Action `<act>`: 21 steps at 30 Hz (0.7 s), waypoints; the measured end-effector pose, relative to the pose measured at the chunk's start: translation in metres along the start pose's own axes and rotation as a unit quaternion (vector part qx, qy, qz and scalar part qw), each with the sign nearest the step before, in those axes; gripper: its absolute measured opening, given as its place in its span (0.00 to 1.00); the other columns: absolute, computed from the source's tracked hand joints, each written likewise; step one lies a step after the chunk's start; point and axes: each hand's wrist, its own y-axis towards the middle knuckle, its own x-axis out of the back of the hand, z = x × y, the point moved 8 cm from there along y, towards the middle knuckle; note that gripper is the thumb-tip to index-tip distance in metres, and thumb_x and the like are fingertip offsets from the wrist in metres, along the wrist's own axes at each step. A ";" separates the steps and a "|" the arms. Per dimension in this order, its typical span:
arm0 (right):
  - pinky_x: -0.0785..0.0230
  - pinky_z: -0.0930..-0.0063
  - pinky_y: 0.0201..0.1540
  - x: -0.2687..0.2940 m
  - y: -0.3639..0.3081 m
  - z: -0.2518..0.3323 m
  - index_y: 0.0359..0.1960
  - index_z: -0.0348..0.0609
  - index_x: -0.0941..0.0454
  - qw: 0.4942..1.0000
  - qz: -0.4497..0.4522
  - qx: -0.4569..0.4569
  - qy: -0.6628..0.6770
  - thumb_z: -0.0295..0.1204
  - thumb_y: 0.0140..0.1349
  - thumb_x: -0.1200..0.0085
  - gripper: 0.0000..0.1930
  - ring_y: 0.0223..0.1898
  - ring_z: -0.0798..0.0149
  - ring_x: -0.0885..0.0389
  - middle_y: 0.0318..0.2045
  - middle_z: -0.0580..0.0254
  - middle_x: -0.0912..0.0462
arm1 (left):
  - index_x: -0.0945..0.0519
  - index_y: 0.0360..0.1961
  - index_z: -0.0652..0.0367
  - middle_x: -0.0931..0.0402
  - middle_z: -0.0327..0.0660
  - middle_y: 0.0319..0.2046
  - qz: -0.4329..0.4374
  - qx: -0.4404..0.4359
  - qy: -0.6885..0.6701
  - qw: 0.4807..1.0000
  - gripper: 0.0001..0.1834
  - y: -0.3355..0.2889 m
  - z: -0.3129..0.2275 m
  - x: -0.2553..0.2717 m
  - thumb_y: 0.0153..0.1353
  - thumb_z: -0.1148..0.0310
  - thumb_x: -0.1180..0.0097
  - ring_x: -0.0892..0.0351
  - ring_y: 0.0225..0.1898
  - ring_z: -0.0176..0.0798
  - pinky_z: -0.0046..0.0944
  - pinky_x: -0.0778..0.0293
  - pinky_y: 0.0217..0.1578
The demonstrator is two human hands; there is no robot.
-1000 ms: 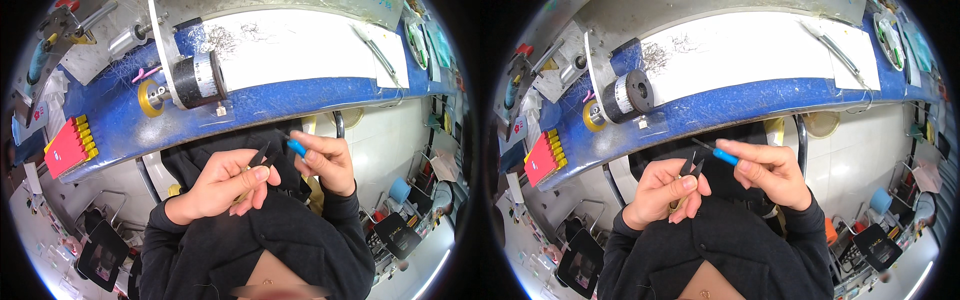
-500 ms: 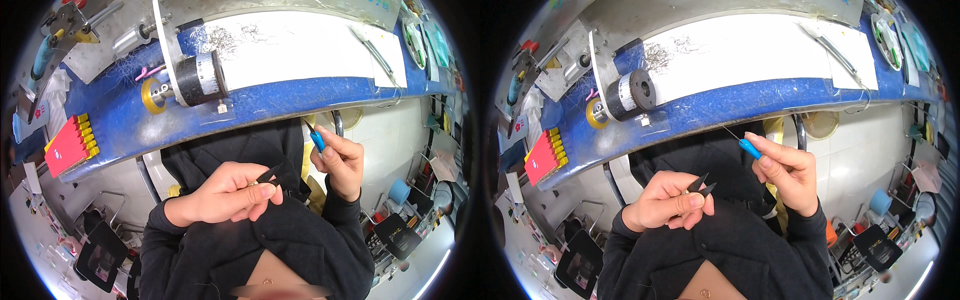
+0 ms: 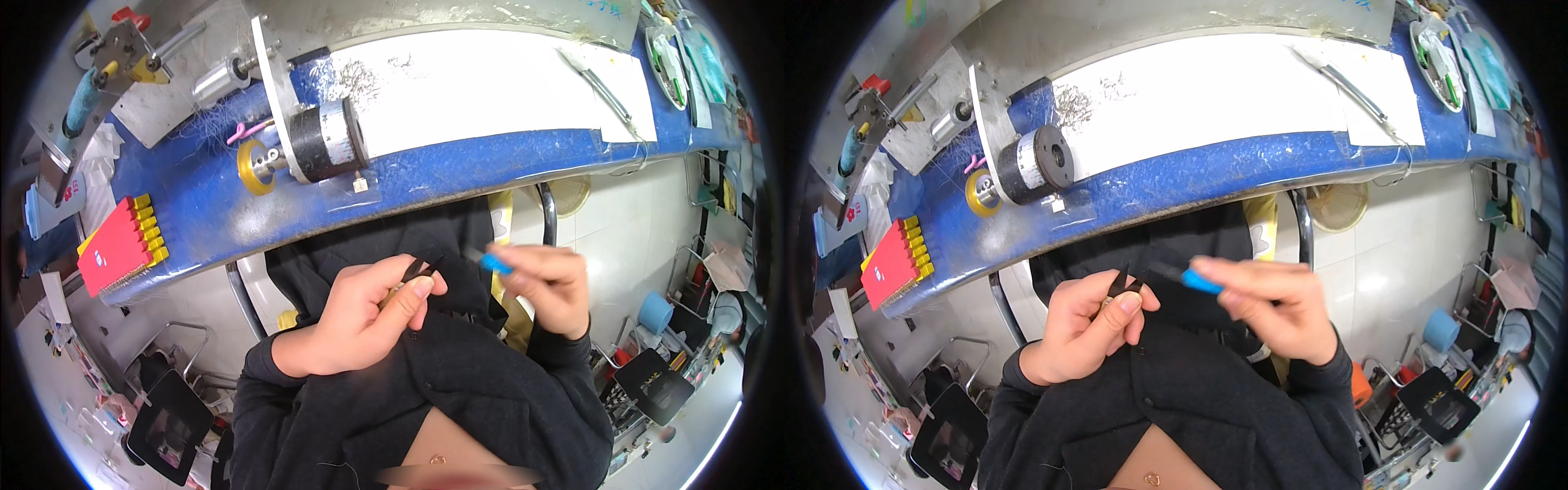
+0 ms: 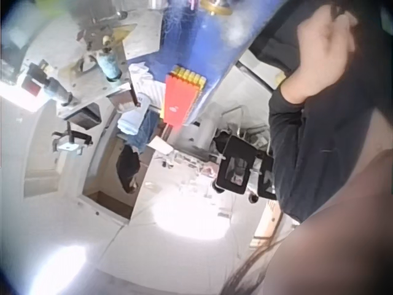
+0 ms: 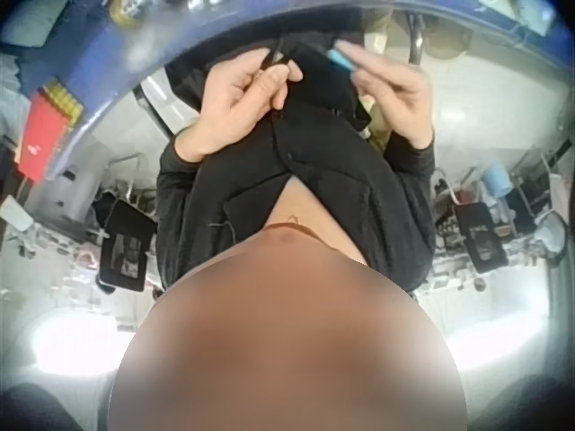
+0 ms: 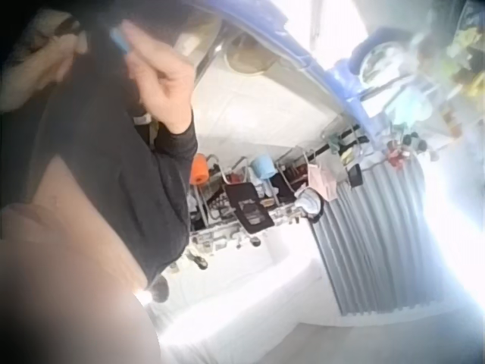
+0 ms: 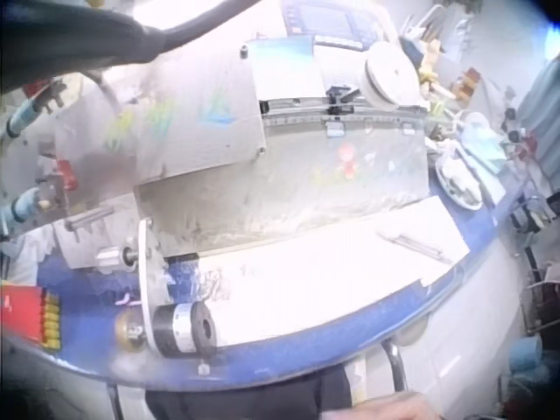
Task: The person assembles small electronic components using a soldering iron, tweezers, and a utility knife. They repeatedly solder wires to a small circuit, trim excess wire, and inspect the connections. The person handles multiple components one at a time and uses tools to manipulate and cut the parts.
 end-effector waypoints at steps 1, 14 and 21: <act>0.32 0.78 0.32 -0.009 -0.001 -0.005 0.58 0.41 0.19 0.997 0.055 -0.049 0.005 0.15 0.63 0.45 0.21 0.27 0.73 0.24 0.31 0.56 0.15 | 0.19 0.43 0.66 0.24 0.37 0.20 -0.024 -0.034 0.043 0.998 0.11 0.000 -0.005 0.002 0.74 0.71 0.51 0.30 0.20 0.23 0.26 0.35 0.22; 0.46 0.87 0.26 0.057 0.001 -0.007 0.66 0.37 0.28 0.979 -0.201 -0.012 -0.019 0.28 0.73 0.49 0.21 0.23 0.81 0.36 0.27 0.66 0.21 | 0.20 0.51 0.70 0.23 0.41 0.28 -0.101 -0.183 0.210 0.955 0.14 -0.002 -0.023 0.006 0.67 0.75 0.43 0.30 0.23 0.29 0.28 0.31 0.28; 0.27 0.70 0.46 0.166 0.008 0.047 0.59 0.36 0.23 0.734 -0.431 0.132 -0.509 0.22 0.66 0.45 0.19 0.42 0.56 0.20 0.41 0.54 0.21 | 0.20 0.51 0.68 0.24 0.41 0.29 -0.078 -0.142 0.216 0.963 0.14 0.003 -0.018 0.006 0.67 0.72 0.40 0.27 0.27 0.30 0.28 0.30 0.31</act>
